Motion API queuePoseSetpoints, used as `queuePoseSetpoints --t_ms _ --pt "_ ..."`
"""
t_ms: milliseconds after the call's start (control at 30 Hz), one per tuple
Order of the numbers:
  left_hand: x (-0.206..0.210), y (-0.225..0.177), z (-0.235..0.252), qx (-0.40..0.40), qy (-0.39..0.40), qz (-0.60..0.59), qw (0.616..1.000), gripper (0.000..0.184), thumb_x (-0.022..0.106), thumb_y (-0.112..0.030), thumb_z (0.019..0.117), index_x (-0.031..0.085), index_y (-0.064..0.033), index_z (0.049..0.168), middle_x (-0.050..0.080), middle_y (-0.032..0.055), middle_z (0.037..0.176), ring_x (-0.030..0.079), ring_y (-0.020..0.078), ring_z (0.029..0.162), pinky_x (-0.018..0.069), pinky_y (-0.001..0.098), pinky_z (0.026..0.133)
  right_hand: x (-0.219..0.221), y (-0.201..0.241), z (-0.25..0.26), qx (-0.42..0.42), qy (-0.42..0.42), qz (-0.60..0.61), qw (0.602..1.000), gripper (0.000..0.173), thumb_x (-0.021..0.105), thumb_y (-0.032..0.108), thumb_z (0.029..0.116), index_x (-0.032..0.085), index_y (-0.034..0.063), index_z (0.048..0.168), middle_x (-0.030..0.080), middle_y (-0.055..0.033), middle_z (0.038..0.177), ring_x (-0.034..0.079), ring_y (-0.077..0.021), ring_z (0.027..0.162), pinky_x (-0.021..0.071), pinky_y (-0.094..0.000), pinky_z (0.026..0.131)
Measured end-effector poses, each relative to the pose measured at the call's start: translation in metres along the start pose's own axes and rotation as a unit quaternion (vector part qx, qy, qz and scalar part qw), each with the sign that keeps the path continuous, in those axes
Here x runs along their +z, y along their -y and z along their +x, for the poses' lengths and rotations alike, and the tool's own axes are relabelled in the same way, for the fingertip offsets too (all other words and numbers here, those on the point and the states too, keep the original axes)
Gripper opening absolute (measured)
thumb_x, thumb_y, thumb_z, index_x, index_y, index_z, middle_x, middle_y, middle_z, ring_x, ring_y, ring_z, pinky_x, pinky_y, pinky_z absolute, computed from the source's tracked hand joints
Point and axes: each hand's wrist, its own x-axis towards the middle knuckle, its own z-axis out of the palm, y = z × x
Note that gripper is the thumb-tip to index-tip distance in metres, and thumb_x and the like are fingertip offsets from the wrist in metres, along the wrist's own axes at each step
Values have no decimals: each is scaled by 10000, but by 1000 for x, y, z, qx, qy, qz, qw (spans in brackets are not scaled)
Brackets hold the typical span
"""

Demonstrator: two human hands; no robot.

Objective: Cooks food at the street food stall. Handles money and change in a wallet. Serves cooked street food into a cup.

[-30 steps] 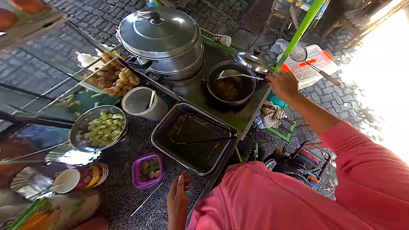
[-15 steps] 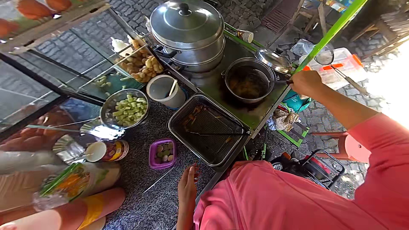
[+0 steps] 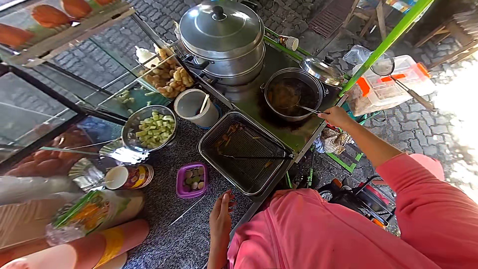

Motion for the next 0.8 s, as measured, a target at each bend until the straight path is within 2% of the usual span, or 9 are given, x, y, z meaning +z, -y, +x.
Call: queuePoseSetpoints --t_ms 33,133,267,367,467,600,667,800 --pt "0 0 0 5 -1 2 1000 413 355 -238 1112 599 43 1292 678 122 1097 652 92 885 520 245 760 1 -3 -4 -3 -8 12 1000 467 535 359 1079 704 -76 1116 697 -253 952 668 -385 850 510 -594 843" --pt "4 -7 4 31 1 13 999 412 372 -250 1105 609 40 1278 678 110 1086 654 82 891 528 245 778 8 -15 -13 -17 -39 36 998 449 543 368 1075 714 -44 1127 689 -200 882 644 -319 748 525 -539 761" --pt "14 -26 15 105 15 56 993 401 403 -244 1095 623 42 1270 680 121 1097 644 79 898 521 242 792 17 -28 -17 -48 -69 53 995 429 552 359 1072 726 -27 1143 707 -212 905 670 -366 817 509 -606 828" --pt "25 -39 26 191 28 133 972 360 459 -194 1082 641 56 1268 681 213 1144 672 226 943 539 374 851 18 -34 -30 -64 -94 86 990 409 541 338 1079 727 -15 1168 705 -190 887 658 -332 780 517 -567 792" --pt "40 -58 33 241 61 215 944 326 506 -171 1076 652 43 1274 661 241 1210 690 293 984 558 416 876 13 -34 -54 -77 -144 79 983 401 544 323 1079 716 -12 1217 719 -237 931 690 -393 838 519 -622 830" --pt "63 -72 51 257 110 291 915 329 508 -165 1074 638 13 1319 626 224 1317 684 316 1088 547 437 963 18 -40 -75 -79 -182 65 978 391 537 302 1084 705 -10 1250 723 -264 985 694 -441 916 492 -663 878" --pt "75 -77 60 245 143 323 903 353 494 -169 1080 607 -1 1369 587 217 1387 657 336 1161 518 458 1012 26 -53 -73 -86 -186 59 977 380 539 294 1084 717 -17 1208 712 -266 935 682 -451 869 489 -673 826" --pt "90 -77 70 238 181 367 881 378 487 -178 1084 567 -26 1421 529 177 1483 593 332 1277 473 464 1069 23 -55 -71 -67 -168 61 982 378 540 298 1082 718 -7 1218 716 -254 939 684 -437 892 486 -665 854"
